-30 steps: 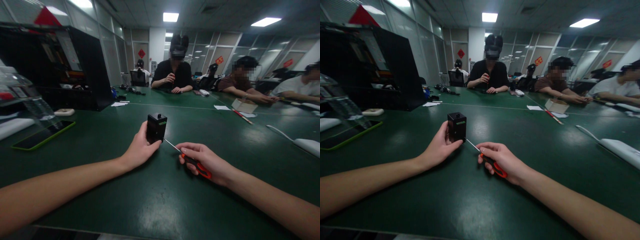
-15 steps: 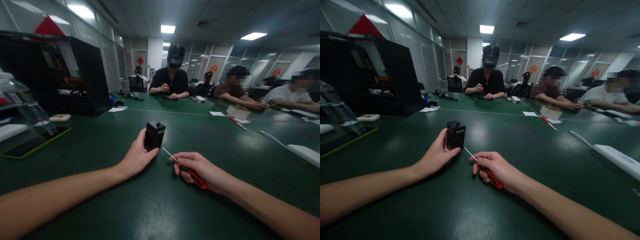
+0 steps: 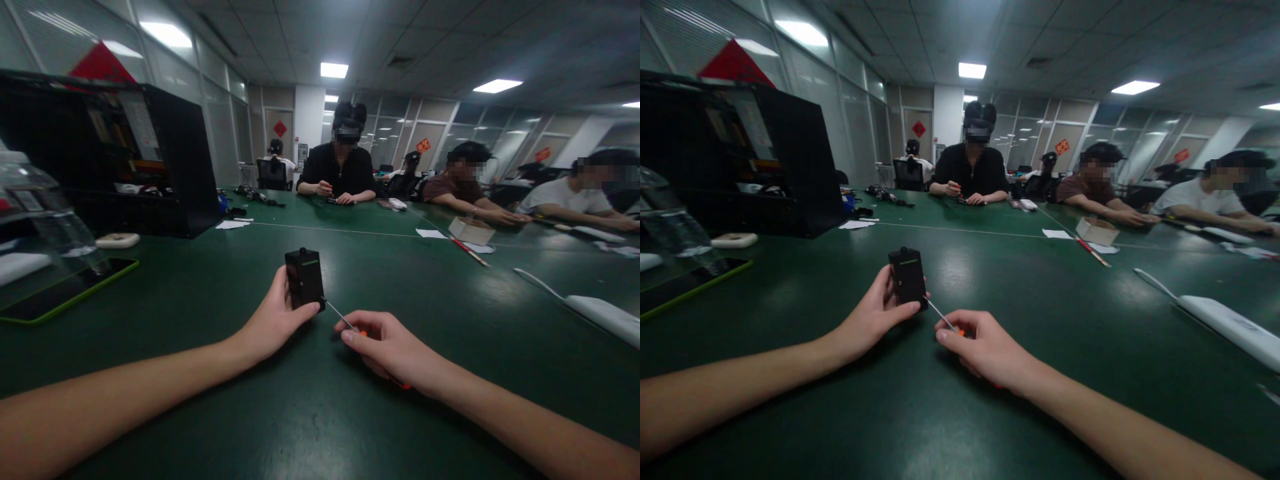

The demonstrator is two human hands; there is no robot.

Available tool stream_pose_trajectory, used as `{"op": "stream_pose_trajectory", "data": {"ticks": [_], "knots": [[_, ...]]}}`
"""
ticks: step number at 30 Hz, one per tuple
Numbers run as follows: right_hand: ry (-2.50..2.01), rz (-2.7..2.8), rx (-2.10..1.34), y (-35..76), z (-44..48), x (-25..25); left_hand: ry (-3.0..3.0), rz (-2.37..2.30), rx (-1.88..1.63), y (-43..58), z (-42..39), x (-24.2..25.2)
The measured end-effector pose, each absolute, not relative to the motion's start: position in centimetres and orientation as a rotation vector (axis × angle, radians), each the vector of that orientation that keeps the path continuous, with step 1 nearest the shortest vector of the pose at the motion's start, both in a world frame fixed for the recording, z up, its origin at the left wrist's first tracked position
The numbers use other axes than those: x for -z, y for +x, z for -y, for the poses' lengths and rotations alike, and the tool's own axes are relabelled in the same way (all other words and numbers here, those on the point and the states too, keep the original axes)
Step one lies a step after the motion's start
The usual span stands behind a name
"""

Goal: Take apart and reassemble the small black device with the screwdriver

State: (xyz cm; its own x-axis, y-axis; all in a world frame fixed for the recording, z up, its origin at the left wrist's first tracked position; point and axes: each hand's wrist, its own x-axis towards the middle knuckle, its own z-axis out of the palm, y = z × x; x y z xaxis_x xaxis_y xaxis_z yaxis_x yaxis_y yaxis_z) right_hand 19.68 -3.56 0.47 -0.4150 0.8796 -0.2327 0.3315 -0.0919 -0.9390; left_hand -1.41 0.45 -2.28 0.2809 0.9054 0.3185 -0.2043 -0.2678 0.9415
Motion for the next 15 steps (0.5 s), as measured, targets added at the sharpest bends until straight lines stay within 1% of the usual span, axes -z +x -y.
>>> {"op": "stream_pose_trajectory", "data": {"ticks": [6, 10, 15], "knots": [[-1.255, 1.701, -1.469, 19.9, 3.2, 0.1, 1.282, -0.523, -1.081, -0.7, 0.8, 2.1], [-1.249, 1.735, -1.522, 20.2, 3.3, 0.2, 1.314, -0.421, -0.971, -0.1, 2.2, 1.8], [-1.192, 1.721, -1.527, 20.1, 3.5, -0.1, 1.375, -0.431, -0.941, 0.1, 2.4, 2.0]]}}
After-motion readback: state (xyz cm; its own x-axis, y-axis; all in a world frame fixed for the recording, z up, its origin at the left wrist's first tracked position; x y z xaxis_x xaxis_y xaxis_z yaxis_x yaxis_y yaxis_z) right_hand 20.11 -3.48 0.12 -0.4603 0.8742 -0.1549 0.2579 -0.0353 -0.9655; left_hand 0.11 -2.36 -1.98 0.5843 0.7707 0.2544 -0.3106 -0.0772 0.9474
